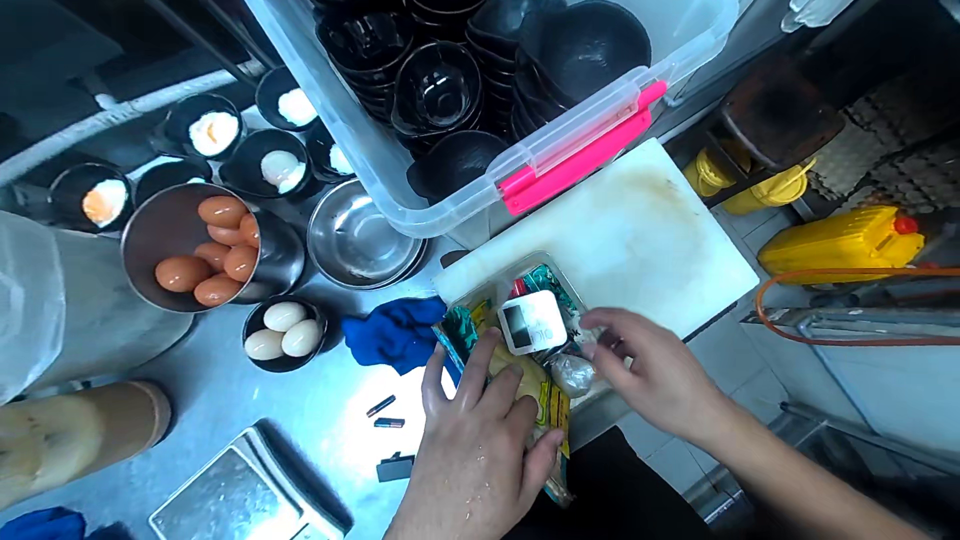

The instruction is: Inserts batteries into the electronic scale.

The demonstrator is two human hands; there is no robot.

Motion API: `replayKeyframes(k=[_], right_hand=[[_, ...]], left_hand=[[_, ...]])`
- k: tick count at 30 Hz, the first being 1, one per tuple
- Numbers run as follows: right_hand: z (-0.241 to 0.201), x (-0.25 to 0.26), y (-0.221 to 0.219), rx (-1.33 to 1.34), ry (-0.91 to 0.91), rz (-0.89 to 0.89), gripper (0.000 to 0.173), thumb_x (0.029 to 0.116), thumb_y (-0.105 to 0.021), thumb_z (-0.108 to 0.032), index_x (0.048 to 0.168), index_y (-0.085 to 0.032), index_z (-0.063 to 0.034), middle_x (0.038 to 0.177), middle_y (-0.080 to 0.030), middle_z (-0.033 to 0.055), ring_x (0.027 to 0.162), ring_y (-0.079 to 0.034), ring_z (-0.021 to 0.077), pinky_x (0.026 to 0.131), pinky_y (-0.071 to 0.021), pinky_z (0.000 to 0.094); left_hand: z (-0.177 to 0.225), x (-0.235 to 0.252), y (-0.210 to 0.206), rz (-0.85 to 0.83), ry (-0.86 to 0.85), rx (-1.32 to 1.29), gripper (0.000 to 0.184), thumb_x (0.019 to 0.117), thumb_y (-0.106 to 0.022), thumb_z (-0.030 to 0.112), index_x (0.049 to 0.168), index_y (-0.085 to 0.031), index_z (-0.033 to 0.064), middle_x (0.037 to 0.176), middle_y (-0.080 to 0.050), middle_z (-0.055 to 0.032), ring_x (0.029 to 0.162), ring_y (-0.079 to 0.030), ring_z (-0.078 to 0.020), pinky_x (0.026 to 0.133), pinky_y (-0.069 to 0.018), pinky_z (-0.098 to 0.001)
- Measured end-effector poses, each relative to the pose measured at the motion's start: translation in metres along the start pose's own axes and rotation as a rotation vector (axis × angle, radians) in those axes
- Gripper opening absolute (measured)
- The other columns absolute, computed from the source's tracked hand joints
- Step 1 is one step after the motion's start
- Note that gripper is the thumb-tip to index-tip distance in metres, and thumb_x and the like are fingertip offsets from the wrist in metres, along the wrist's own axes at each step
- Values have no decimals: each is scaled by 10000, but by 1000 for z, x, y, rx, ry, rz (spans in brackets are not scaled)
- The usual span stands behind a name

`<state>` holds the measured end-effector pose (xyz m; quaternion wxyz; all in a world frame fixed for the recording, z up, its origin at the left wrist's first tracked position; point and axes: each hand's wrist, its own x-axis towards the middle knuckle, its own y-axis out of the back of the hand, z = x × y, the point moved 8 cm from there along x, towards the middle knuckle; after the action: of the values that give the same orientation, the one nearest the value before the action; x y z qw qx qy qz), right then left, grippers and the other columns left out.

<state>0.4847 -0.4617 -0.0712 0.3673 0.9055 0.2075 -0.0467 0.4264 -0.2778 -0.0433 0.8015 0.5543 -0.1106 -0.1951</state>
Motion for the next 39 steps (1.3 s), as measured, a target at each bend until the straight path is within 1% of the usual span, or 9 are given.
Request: replayKeyframes(k=[3, 5, 11, 17, 20, 22, 28, 33, 39], right_hand=[[-8, -19, -33, -525, 167, -121, 416, 963, -678, -339, 1333, -632, -155, 1179, -701, 58, 1018, -689, 249, 804, -599, 428], [-7, -25, -43, -611, 233, -119, 401, 939, -704, -253, 1323, -632, -160, 1076, -696, 61, 963, -656, 278, 760, -557, 424], [-31, -20, 3, -456, 355, 57, 164, 945, -585, -183, 1035, -721, -159, 838, -660, -44, 769, -613, 140, 639, -525, 305], [-51, 15, 34, -242, 323, 271, 214, 937, -576, -146, 1078, -727, -91, 921, -672, 26, 790, -631, 141, 680, -561, 325], [-22, 26, 18, -322, 158, 124, 216, 1007, -592, -190, 1180, -692, -107, 1076, -693, 57, 908, -679, 198, 809, -596, 404], [-18, 13, 16, -377, 150, 139, 239, 1012, -581, -199, 1199, -687, -93, 1075, -695, 69, 851, -680, 204, 751, -601, 404], [-14, -39, -50, -613, 274, -125, 106, 945, -612, -92, 927, -714, -113, 835, -688, 38, 883, -668, 252, 784, -561, 434], [-6, -28, -81, -819, 292, -246, 368, 922, -628, -47, 1233, -721, -218, 858, -690, 40, 904, -645, 251, 815, -496, 420], [0, -16, -92, -828, 131, -549, 251, 934, -588, -1, 1134, -700, -103, 968, -705, 115, 994, -665, 315, 904, -516, 492]], left_hand=[[0, 1, 0, 7, 2, -8, 446, 975, -468, 631, 905, -760, 302, 1265, -693, 51, 1515, -296, -360, 1162, -125, -763], [0, 3, 0, 13, -3, -11, 440, 974, -469, 627, 898, -759, 305, 1260, -693, 54, 1515, -294, -358, 1164, -124, -759], [-1, 0, 1, 14, -2, -13, 446, 981, -458, 624, 898, -757, 304, 1256, -694, 52, 1515, -296, -358, 1162, -126, -759], [1, 1, -1, 7, 1, 3, 453, 987, -451, 622, 931, -766, 302, 1291, -682, 46, 1522, -280, -360, 1160, -121, -757], [2, 1, 0, -3, -1, 11, 457, 985, -449, 630, 940, -766, 303, 1291, -682, 47, 1524, -272, -361, 1157, -131, -758], [1, 1, 0, -3, -3, 11, 452, 985, -451, 627, 933, -761, 303, 1282, -681, 51, 1523, -272, -361, 1156, -132, -759], [3, 6, -2, 1, -28, -10, 421, 977, -474, 580, 792, -728, 300, 1206, -684, 81, 1521, -262, -331, 1177, -120, -734], [3, 6, -3, -3, -33, 2, 415, 979, -474, 575, 804, -736, 305, 1242, -677, 89, 1529, -250, -325, 1176, -110, -741], [0, 2, -2, 12, -26, -5, 423, 980, -471, 586, 812, -738, 304, 1267, -681, 85, 1533, -256, -322, 1170, -104, -749]])
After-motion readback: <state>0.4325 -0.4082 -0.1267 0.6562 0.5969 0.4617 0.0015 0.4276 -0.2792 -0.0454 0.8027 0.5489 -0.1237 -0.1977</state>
